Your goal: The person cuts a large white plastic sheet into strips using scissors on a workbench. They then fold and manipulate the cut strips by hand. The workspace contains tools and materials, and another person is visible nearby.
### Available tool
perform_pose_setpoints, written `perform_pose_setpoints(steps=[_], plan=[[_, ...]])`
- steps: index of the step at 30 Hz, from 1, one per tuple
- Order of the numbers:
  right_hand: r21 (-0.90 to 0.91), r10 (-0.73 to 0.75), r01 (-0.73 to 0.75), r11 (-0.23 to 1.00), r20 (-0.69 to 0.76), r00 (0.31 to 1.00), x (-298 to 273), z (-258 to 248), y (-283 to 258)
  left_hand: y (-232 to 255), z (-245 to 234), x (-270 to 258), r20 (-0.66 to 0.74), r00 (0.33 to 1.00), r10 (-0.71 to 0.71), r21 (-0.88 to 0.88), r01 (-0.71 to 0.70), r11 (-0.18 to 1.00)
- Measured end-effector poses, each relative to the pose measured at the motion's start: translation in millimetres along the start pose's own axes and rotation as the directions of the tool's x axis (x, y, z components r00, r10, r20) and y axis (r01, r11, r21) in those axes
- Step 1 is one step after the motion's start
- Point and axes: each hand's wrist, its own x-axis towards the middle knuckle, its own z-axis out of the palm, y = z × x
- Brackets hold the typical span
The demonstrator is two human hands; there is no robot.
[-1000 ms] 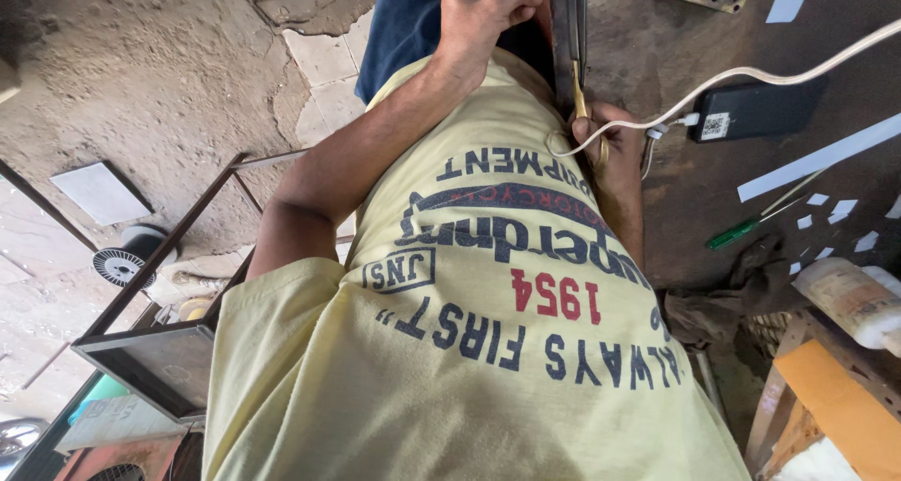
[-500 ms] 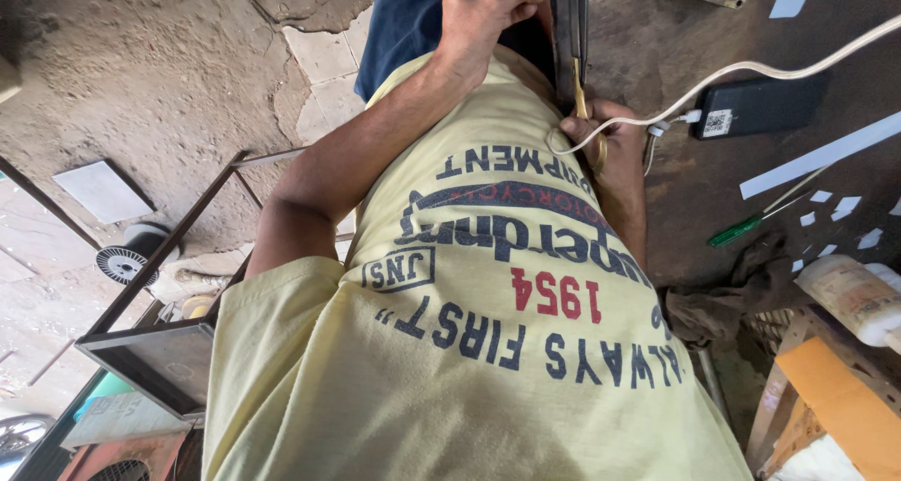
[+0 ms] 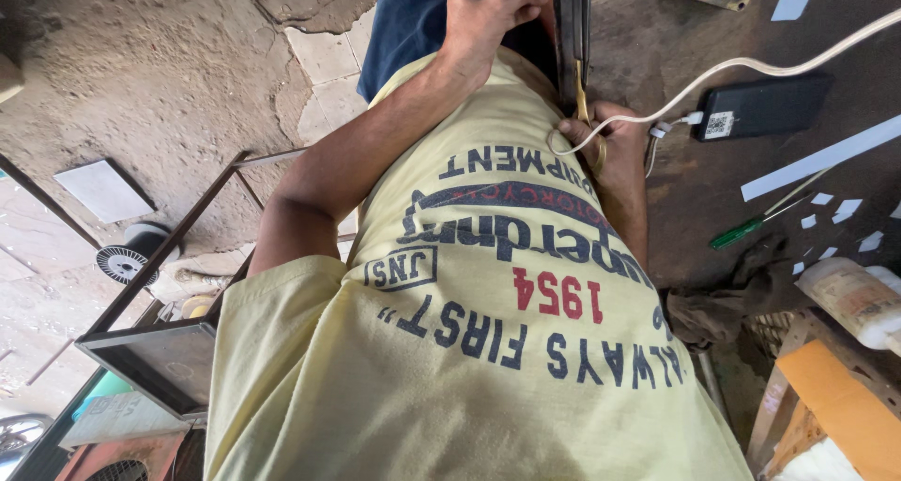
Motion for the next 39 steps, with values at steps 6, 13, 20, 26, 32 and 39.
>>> perform_pose_setpoints(steps=[6, 13, 20, 26, 32, 39], plan=[[-0.006, 0.002, -0.002, 1.000, 0.005, 1.000, 0.4, 1.2, -3.8, 1.1, 0.1, 2.2, 0.001, 0.999, -0.037, -0.055, 0.037, 0.998], [-0.039, 0.010, -0.010, 0.999, -0.006, 1.000, 0.6, 1.6, -6.5, -3.4, -5.4, 4.0, 0.031, 0.998, -0.054, -0.070, 0.057, 0.996], [0.052, -0.060, 0.061, 0.997, -0.013, 0.998, 0.6, -0.5, 4.7, 7.6, -32.7, 8.4, 0.055, 0.994, -0.096, -0.059, 0.099, 0.993], [0.112, 0.093, -0.092, 0.989, -0.001, 0.996, 10.4, -3.3, 20.9, 55.8, -59.4, 23.3, -0.027, 0.999, 0.027, -0.388, -0.036, 0.921], [0.014, 0.090, -0.090, 0.996, -0.007, 0.996, 15.3, -6.3, 25.2, 124.5, -56.3, 53.9, 0.046, 0.916, 0.399, -0.418, -0.345, 0.841], [0.085, 0.126, -0.124, 0.989, -0.020, 0.992, 12.6, -2.6, 19.7, 213.9, -24.2, 25.3, 0.431, 0.697, 0.573, -0.290, -0.495, 0.819]])
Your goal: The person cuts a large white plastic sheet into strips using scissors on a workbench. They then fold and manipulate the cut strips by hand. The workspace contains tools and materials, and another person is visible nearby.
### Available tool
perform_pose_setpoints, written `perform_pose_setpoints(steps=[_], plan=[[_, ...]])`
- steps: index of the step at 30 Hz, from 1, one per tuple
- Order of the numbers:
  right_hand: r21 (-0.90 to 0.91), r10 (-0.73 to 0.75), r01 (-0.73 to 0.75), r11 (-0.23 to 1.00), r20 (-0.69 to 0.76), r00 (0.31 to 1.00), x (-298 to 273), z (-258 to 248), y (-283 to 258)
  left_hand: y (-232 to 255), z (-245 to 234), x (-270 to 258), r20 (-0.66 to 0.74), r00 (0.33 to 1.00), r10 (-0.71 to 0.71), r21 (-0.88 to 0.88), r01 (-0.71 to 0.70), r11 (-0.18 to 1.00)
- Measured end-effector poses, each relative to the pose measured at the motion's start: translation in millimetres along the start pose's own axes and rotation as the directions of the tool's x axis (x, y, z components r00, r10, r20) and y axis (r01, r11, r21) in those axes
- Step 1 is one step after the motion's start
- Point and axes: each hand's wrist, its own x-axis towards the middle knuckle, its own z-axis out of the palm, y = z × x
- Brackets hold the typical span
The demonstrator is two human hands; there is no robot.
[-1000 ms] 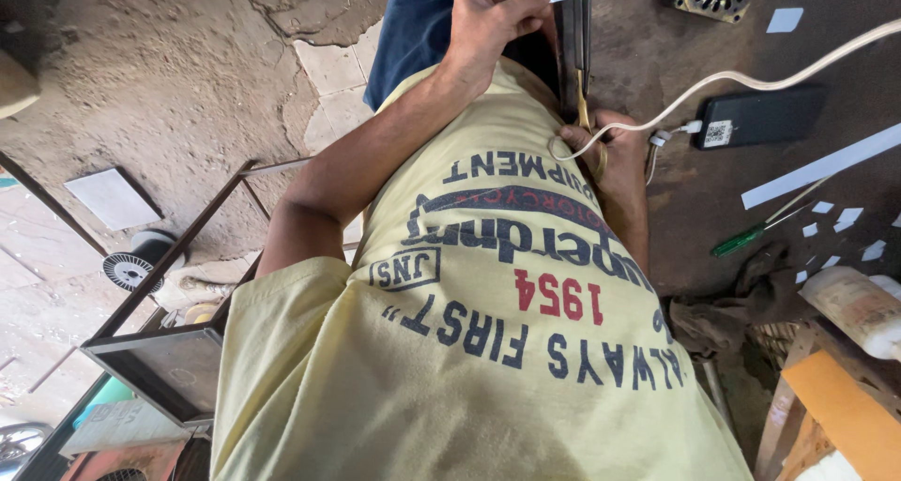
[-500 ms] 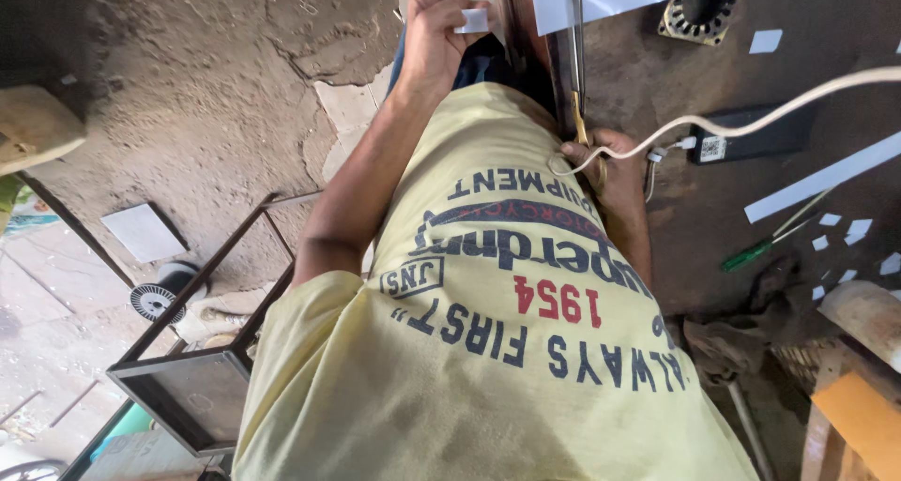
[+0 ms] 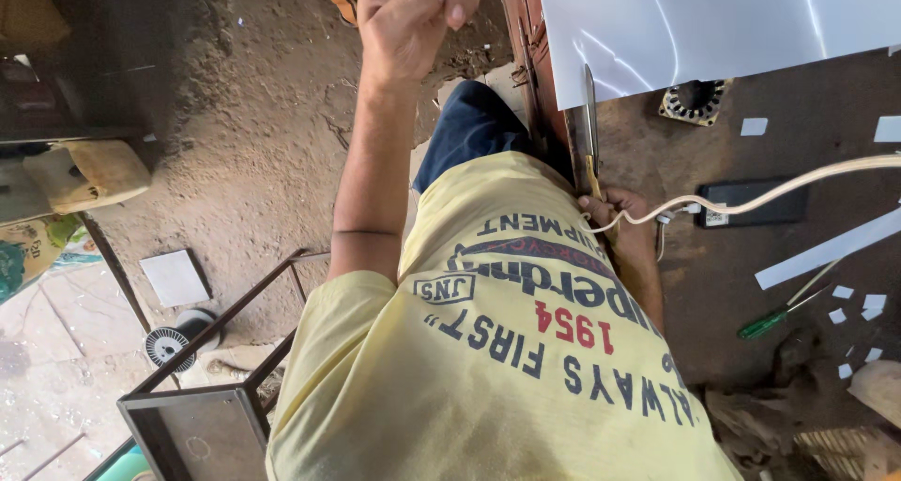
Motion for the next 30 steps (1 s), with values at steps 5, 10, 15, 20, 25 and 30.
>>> perform_pose_setpoints(steps=[5, 10, 15, 20, 25, 30], plan=[[0.047, -0.018, 0.018, 0.999, -0.003, 1.000, 1.4, 2.2, -3.2, 25.3, 23.3, 19.3, 0.230, 0.964, 0.131, 0.029, -0.142, 0.990], [-0.002, -0.041, 0.041, 0.999, -0.006, 0.999, 1.4, 1.3, -3.2, 30.1, 29.8, 24.5, 0.331, 0.920, 0.211, -0.009, -0.220, 0.975], [-0.025, -0.088, 0.089, 0.996, 0.015, 0.996, 1.0, -0.5, -2.3, 22.3, 18.6, 19.9, 0.318, 0.923, 0.218, -0.008, -0.227, 0.974], [0.058, -0.063, 0.062, 0.996, 0.020, 0.998, 2.0, 0.4, 1.4, -12.3, -4.6, -15.3, 0.016, 1.000, 0.001, -0.009, 0.000, 1.000], [0.038, -0.140, 0.137, 0.990, 0.078, 0.987, 9.3, -6.4, 11.7, -92.8, -12.9, -69.6, -0.345, 0.856, -0.386, -0.276, 0.300, 0.913], [0.093, -0.141, 0.133, 0.987, 0.094, 0.986, 11.3, -6.6, 19.3, -149.9, -21.3, -130.9, -0.385, 0.653, -0.652, -0.570, 0.388, 0.724]])
